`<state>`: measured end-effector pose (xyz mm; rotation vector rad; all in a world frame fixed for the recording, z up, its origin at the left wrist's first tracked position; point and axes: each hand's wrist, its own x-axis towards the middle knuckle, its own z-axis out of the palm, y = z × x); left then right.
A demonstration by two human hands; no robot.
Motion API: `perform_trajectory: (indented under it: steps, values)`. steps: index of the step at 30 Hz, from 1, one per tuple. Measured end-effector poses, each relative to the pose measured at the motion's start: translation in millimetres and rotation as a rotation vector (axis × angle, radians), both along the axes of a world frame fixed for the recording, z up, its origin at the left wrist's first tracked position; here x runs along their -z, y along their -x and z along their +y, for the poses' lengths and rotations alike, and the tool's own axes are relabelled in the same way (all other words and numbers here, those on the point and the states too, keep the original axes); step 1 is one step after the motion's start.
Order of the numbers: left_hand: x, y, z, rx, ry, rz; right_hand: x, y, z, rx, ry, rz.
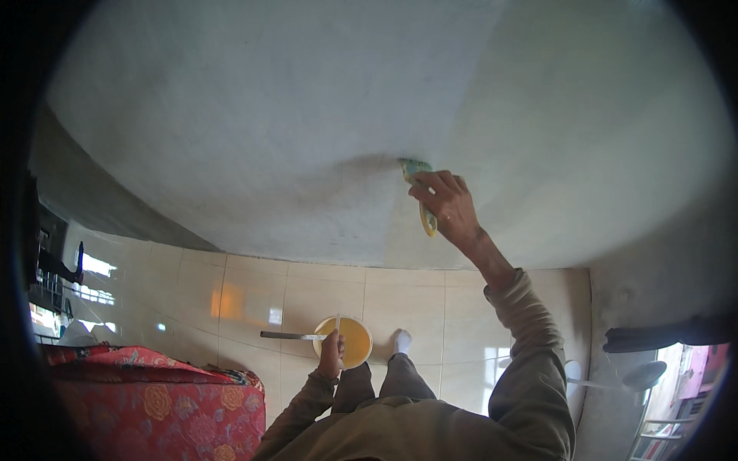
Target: The person sits on the floor and paints a section of the ceiling using a paintbrush and a bucket of yellow paint. They repeatedly dip the brush into the bucket and apply the paint to the ceiling in broad strokes.
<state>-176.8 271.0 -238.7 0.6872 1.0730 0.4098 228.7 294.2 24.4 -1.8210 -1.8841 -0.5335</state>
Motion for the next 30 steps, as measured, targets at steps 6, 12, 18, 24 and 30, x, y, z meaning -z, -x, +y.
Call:
perform_trajectory:
  steps: [6,12,18,24,30]
  values:
    - [-6.0,-2.4,2.4,-0.004,-0.008,-0.02,-70.2,4.8,3.0,0.05,-0.251,-0.189]
    - [-8.4,-1.9,1.7,-0.01,0.003,-0.052,-22.5,10.3,4.3,0.088,-0.284,-0.247]
    - [-20.6,-5.7,2.8,0.022,0.016,-0.02,67.0,16.0,0.4,0.054,-0.017,-0.136]
    - [-27.7,-6.1,5.8,0.065,0.008,0.003,47.2,1.7,-10.4,0.015,0.0,-0.023]
    - [-16.1,-5.1,5.8,0.046,0.011,0.012,-52.3,-5.0,-13.6,0.084,-0.186,-0.169]
